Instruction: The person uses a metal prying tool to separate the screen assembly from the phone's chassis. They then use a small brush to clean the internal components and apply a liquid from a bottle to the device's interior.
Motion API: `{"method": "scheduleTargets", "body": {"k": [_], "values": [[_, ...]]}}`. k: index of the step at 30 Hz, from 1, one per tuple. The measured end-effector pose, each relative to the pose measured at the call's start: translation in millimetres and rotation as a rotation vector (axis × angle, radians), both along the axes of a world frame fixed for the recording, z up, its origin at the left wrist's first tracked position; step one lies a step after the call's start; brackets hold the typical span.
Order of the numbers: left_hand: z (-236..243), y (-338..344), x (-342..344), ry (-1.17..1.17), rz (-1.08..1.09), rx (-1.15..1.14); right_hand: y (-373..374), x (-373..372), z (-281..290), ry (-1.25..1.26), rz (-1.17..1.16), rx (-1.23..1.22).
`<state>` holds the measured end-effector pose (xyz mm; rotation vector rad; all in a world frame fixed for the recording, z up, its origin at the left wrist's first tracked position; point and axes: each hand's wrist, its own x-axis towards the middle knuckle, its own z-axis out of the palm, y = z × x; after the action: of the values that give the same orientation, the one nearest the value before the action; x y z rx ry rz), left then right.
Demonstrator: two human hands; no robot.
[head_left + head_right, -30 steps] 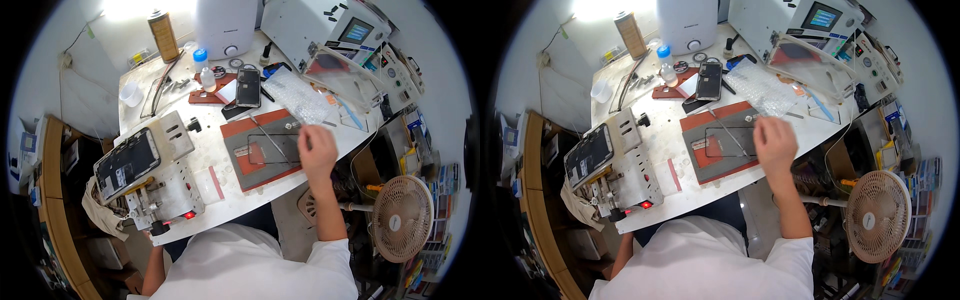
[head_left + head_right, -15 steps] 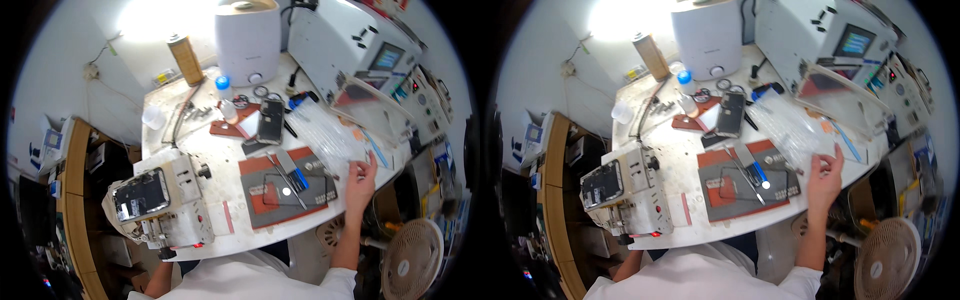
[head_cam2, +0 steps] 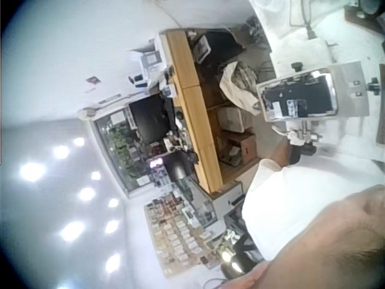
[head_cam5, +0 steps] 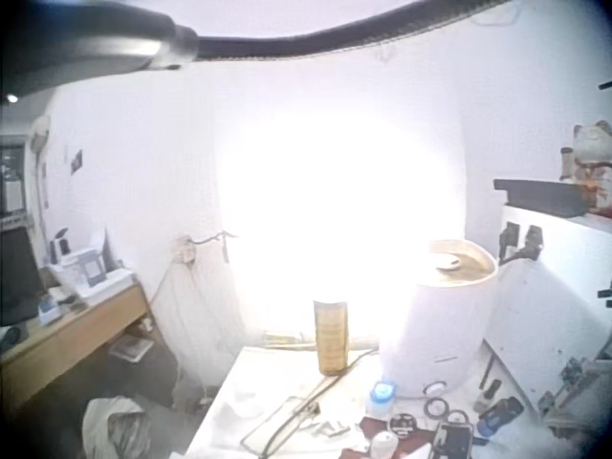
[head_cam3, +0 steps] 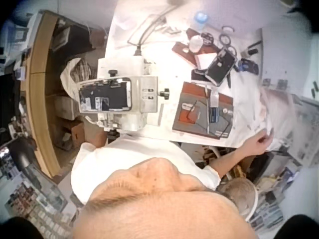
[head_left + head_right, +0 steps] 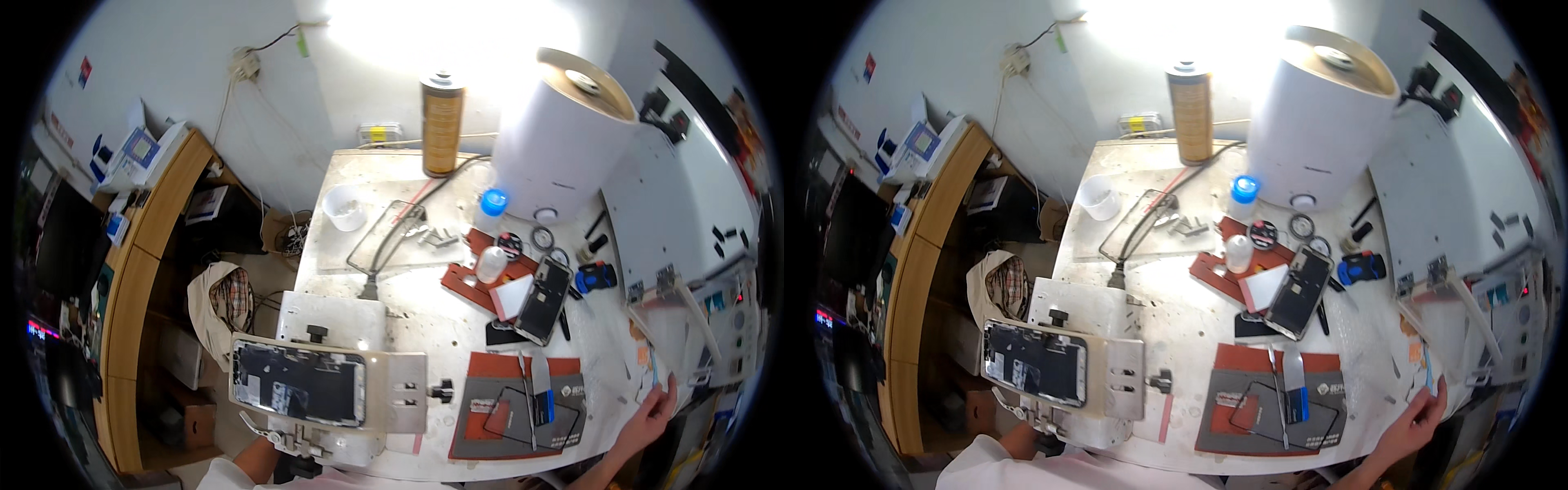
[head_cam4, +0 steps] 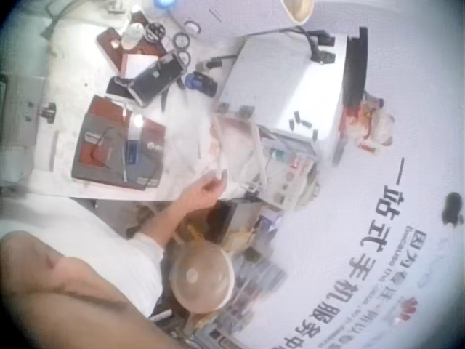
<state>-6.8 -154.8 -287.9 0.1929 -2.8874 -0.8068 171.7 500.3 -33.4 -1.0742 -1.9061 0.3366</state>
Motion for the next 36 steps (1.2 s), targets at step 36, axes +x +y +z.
{"method": "scheduleTargets", "body": {"k": [36], "values": [[7.6,20.0,-69.2,0.121,-0.285,0.206,-298.6,-72.4,-29.9,-0.469,0.941,0.329]]}}
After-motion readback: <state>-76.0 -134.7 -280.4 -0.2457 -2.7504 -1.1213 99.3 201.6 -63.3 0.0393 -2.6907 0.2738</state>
